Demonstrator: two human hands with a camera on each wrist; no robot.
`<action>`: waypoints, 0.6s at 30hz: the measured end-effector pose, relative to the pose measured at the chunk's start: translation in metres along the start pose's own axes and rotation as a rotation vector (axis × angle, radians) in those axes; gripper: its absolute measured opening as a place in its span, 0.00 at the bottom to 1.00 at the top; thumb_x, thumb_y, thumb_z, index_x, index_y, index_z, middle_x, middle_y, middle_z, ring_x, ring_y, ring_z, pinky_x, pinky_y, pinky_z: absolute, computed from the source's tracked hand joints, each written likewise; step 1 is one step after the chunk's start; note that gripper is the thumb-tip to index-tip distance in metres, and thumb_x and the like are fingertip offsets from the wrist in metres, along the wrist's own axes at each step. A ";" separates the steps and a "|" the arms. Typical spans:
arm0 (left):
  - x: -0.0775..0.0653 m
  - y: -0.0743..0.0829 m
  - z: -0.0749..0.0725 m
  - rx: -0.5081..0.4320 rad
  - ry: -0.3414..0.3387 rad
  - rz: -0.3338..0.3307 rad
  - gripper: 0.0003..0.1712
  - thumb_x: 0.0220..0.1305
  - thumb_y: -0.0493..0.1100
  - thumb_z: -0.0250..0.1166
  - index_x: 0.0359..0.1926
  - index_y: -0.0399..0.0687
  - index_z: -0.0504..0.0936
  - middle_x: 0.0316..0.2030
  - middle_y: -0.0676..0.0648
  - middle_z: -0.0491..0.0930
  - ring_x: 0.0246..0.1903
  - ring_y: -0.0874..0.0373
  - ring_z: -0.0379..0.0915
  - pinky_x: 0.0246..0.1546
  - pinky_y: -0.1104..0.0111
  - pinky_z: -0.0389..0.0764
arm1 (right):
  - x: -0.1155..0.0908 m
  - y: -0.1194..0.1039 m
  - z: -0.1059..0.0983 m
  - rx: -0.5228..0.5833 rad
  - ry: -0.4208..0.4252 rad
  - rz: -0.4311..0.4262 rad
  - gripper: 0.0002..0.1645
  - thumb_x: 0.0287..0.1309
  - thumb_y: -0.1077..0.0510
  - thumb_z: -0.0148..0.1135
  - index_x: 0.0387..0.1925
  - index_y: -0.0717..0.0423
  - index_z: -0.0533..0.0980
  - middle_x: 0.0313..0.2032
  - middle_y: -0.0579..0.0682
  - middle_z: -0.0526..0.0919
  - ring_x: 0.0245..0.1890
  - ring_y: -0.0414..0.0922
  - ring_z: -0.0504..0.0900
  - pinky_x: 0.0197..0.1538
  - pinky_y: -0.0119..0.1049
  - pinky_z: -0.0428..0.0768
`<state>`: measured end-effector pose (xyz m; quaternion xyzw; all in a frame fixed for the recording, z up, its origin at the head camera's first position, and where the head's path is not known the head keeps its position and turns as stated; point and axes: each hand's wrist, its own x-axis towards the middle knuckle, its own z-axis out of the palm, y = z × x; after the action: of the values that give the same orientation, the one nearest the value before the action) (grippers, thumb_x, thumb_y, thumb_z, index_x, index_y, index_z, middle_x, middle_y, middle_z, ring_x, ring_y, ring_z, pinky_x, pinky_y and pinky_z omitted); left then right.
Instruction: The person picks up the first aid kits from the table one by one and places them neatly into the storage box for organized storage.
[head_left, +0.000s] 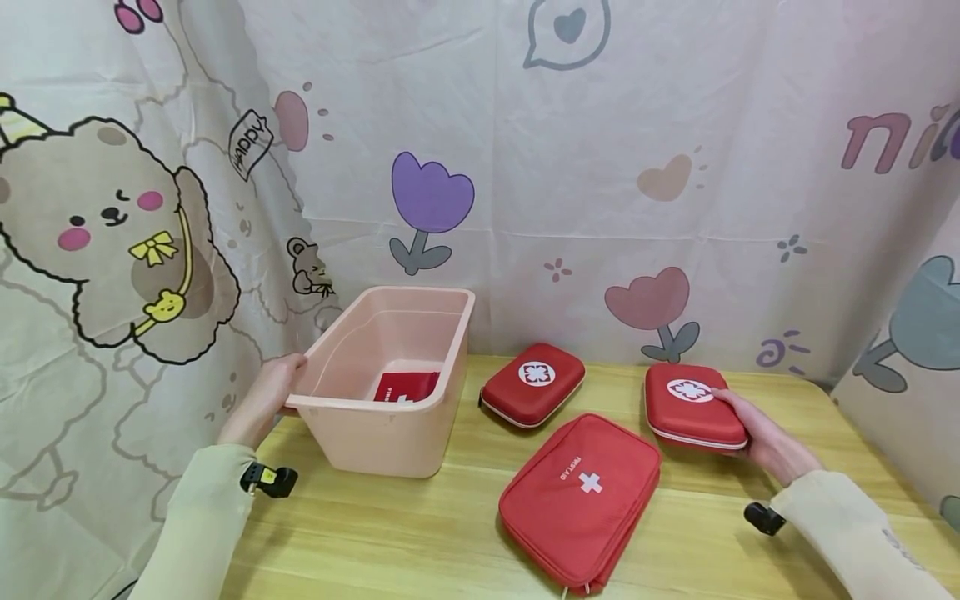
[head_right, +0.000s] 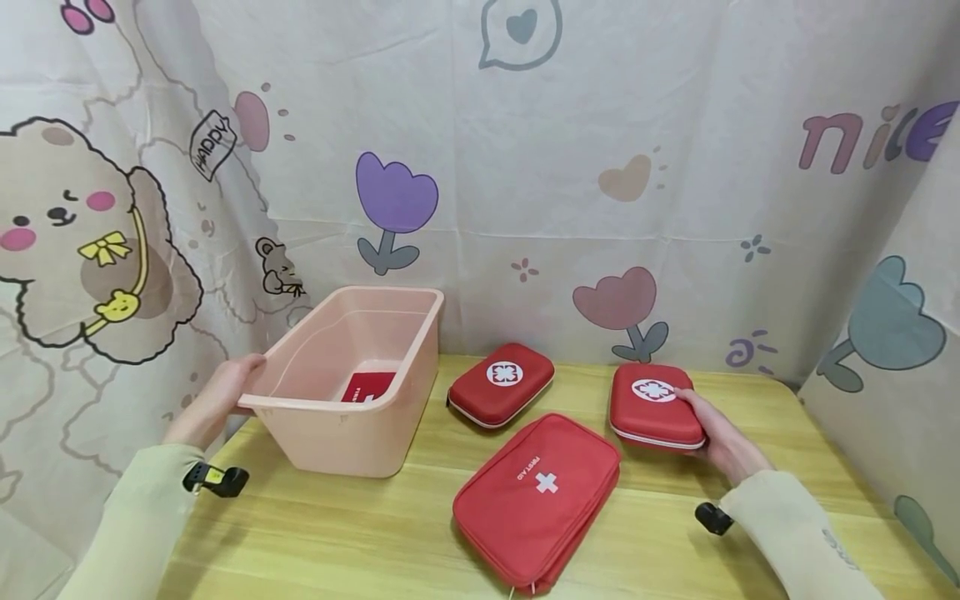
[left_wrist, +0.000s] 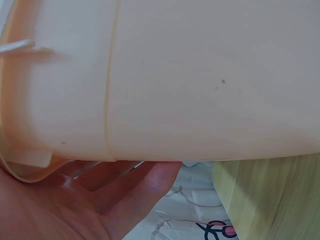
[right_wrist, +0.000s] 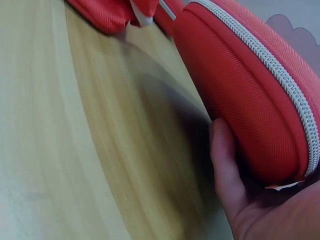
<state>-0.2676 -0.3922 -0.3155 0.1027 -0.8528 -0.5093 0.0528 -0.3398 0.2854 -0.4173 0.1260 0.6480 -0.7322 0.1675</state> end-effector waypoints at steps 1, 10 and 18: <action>0.000 0.000 0.000 -0.003 0.001 0.000 0.35 0.75 0.54 0.36 0.65 0.25 0.59 0.52 0.28 0.67 0.35 0.55 0.74 0.29 0.62 0.83 | 0.000 0.000 0.001 0.002 0.001 -0.006 0.47 0.68 0.36 0.49 0.68 0.68 0.49 0.27 0.45 0.83 0.28 0.43 0.85 0.37 0.36 0.83; 0.000 -0.002 0.001 0.004 -0.005 0.008 0.36 0.75 0.54 0.35 0.66 0.26 0.59 0.54 0.29 0.68 0.39 0.53 0.74 0.32 0.65 0.82 | -0.007 -0.009 0.014 -0.031 -0.012 -0.053 0.47 0.68 0.35 0.49 0.71 0.62 0.47 0.29 0.42 0.83 0.29 0.40 0.84 0.36 0.34 0.82; 0.000 -0.001 0.001 0.011 -0.008 0.017 0.36 0.76 0.54 0.34 0.66 0.25 0.59 0.54 0.28 0.68 0.39 0.53 0.75 0.32 0.64 0.82 | -0.017 -0.023 0.035 0.067 -0.056 -0.051 0.45 0.68 0.37 0.52 0.72 0.57 0.47 0.31 0.44 0.84 0.31 0.42 0.85 0.37 0.36 0.83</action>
<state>-0.2678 -0.3920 -0.3165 0.0937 -0.8568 -0.5043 0.0533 -0.3324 0.2546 -0.3850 0.0944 0.6212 -0.7607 0.1628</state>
